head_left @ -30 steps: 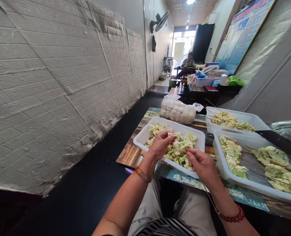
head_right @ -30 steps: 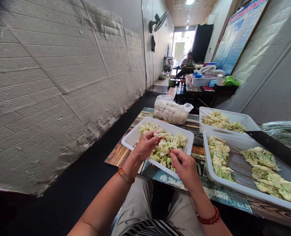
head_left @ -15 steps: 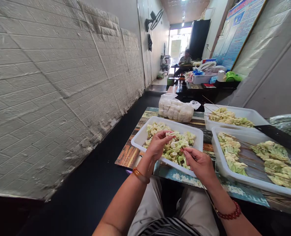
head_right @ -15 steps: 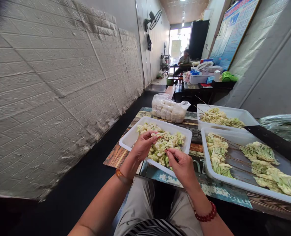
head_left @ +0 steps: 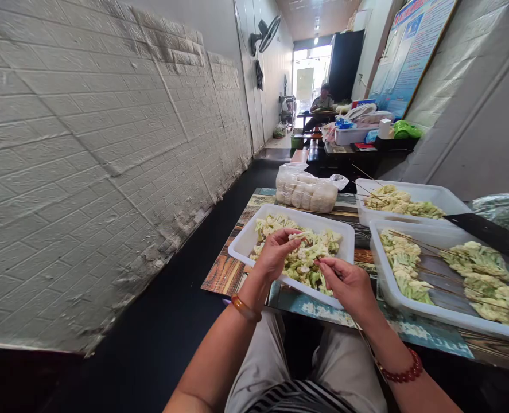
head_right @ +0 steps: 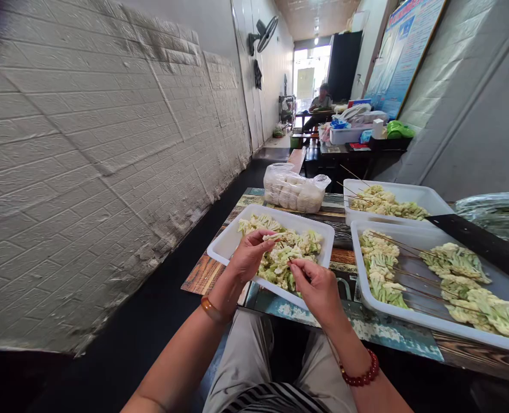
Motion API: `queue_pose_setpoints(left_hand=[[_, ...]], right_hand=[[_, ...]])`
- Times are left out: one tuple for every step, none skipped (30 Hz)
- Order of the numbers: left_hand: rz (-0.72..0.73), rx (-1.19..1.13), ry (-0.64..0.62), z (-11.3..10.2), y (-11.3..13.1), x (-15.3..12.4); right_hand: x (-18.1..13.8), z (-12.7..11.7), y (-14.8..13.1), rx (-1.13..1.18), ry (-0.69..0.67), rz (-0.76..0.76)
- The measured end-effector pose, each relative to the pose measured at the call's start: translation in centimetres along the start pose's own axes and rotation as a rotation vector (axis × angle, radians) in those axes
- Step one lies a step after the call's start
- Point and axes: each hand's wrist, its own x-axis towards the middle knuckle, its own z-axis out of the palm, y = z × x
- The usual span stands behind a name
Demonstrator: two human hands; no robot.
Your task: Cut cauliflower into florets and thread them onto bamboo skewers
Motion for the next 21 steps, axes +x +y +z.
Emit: queue_pose_setpoints(left_hand=[[0.001, 0.004, -0.004, 0.00, -0.02, -0.01], [0.003, 0.006, -0.008, 0.00, -0.04, -0.03], [0.004, 0.005, -0.011, 0.01, -0.03, -0.05], [0.001, 0.000, -0.013, 0.04, -0.01, -0.06], [-0.006, -0.007, -0.013, 0.09, 0.04, -0.07], [-0.017, -0.015, -0.011, 0.15, 0.10, -0.09], [-0.028, -0.022, -0.004, 0.21, 0.18, -0.09], [-0.040, -0.028, 0.006, 0.29, 0.26, -0.09], [-0.051, -0.033, 0.018, 0.36, 0.34, -0.08], [-0.057, -0.038, 0.029, 0.42, 0.39, -0.06], [-0.061, -0.042, 0.039, 0.45, 0.42, -0.03], [-0.062, -0.042, 0.044, 0.46, 0.41, 0.01], [-0.061, -0.038, 0.048, 0.43, 0.36, 0.06], [-0.058, -0.031, 0.051, 0.38, 0.27, 0.12], [-0.054, -0.022, 0.056, 0.30, 0.16, 0.18], [-0.048, -0.011, 0.060, 0.21, 0.04, 0.24], [-0.040, -0.001, 0.064, 0.11, -0.09, 0.28], [-0.031, 0.006, 0.065, 0.02, -0.20, 0.30], [-0.022, 0.010, 0.061, -0.05, -0.28, 0.31], [-0.013, 0.014, 0.054, -0.09, -0.33, 0.29], [-0.007, 0.016, 0.045, -0.11, -0.35, 0.25]], right_hand=[[0.00, 0.00, 0.02, -0.003, 0.000, -0.002], [-0.01, -0.01, 0.00, -0.009, 0.001, -0.005], [-0.03, -0.01, -0.04, -0.015, 0.004, -0.008], [-0.04, -0.01, -0.10, -0.020, 0.010, -0.010], [-0.06, -0.01, -0.17, -0.025, 0.014, -0.012], [-0.07, -0.01, -0.24, -0.027, 0.019, -0.012], [-0.08, 0.00, -0.30, -0.028, 0.023, -0.011], [-0.08, 0.01, -0.33, -0.026, 0.024, -0.011], [-0.08, 0.02, -0.34, -0.023, 0.024, -0.011], [-0.06, 0.04, -0.33, -0.021, 0.022, -0.011], [-0.04, 0.05, -0.30, -0.018, 0.020, -0.011], [-0.03, 0.07, -0.26, -0.017, 0.019, -0.011], [-0.01, 0.09, -0.21, -0.016, 0.016, -0.011], [0.00, 0.10, -0.18, -0.015, 0.014, -0.011], [0.01, 0.12, -0.15, -0.015, 0.011, -0.010], [0.00, 0.13, -0.13, -0.015, 0.008, -0.009], [-0.01, 0.14, -0.13, -0.016, 0.005, -0.008], [-0.03, 0.15, -0.14, -0.018, 0.004, -0.006], [-0.05, 0.16, -0.17, -0.021, 0.006, -0.002], [-0.08, 0.18, -0.21, -0.027, 0.008, 0.003], [-0.11, 0.19, -0.25, -0.032, 0.010, 0.010]])
